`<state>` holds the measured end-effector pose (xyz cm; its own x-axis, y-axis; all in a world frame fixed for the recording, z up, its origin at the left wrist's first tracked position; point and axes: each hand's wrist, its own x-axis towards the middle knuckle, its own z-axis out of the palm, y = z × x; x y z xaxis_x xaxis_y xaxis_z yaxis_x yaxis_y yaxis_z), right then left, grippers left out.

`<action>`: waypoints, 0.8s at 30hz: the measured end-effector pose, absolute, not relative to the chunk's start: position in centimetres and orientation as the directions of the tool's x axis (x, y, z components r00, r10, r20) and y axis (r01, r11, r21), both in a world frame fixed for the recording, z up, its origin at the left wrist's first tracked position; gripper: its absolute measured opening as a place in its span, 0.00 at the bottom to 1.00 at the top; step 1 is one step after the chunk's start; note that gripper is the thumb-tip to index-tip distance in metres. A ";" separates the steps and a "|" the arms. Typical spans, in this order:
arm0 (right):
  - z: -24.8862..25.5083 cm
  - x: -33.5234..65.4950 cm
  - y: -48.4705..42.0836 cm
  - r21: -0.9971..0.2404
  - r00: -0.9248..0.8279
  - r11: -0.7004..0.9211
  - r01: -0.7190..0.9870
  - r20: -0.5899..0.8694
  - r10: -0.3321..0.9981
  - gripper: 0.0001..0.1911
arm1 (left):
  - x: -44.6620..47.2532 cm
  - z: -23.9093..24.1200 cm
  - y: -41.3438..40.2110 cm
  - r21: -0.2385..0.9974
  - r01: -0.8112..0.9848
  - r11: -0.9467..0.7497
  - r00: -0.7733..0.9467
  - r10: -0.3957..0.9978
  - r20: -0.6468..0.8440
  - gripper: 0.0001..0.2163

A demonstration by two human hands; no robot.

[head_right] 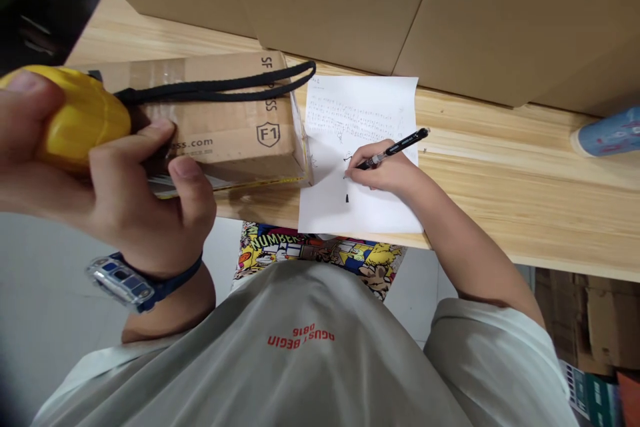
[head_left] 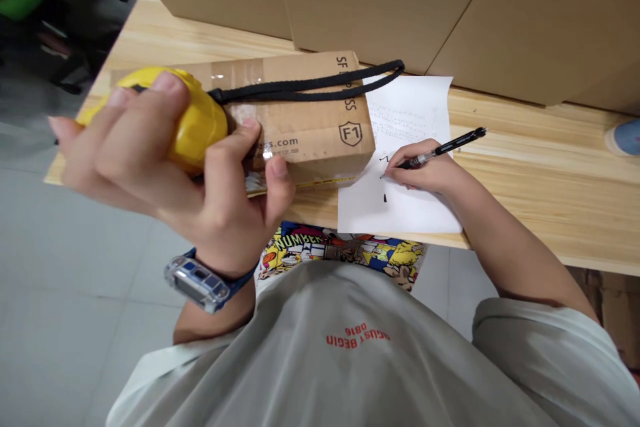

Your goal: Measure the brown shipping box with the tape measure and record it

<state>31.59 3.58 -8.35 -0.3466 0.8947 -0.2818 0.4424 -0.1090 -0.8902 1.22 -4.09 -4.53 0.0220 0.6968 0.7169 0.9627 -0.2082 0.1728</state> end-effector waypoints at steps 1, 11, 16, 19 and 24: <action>-8.4 31.6 3.6 -0.890 -0.351 -0.107 0.443 -0.282 0.893 0.05 | 1.2 -4.5 -4.1 0.180 0.963 -0.202 0.015 0.705 0.709 0.21; -8.3 31.7 3.6 -0.890 -0.346 -0.103 0.444 -0.276 0.897 0.05 | 0.8 -5.4 -4.3 0.169 0.961 -0.219 0.036 0.705 0.708 0.23; -8.6 31.7 3.5 -0.888 -0.333 -0.104 0.448 -0.273 0.903 0.05 | 0.8 -5.7 -4.1 0.165 0.964 -0.209 0.019 0.674 0.738 0.21; -8.6 31.6 3.5 -0.890 -0.325 -0.098 0.445 -0.263 0.909 0.05 | 0.9 -5.5 -4.2 0.164 0.963 -0.215 0.030 0.690 0.724 0.19; -8.5 31.6 3.5 -0.890 -0.327 -0.103 0.443 -0.267 0.907 0.05 | 1.1 -5.1 -4.3 0.191 0.964 -0.184 0.001 0.723 0.691 0.17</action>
<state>31.58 3.45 -8.53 -0.3266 0.9066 -0.2672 0.4434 -0.1027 -0.8904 1.06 -4.32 -5.07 0.0009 0.7227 0.6912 0.9641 -0.1842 0.1913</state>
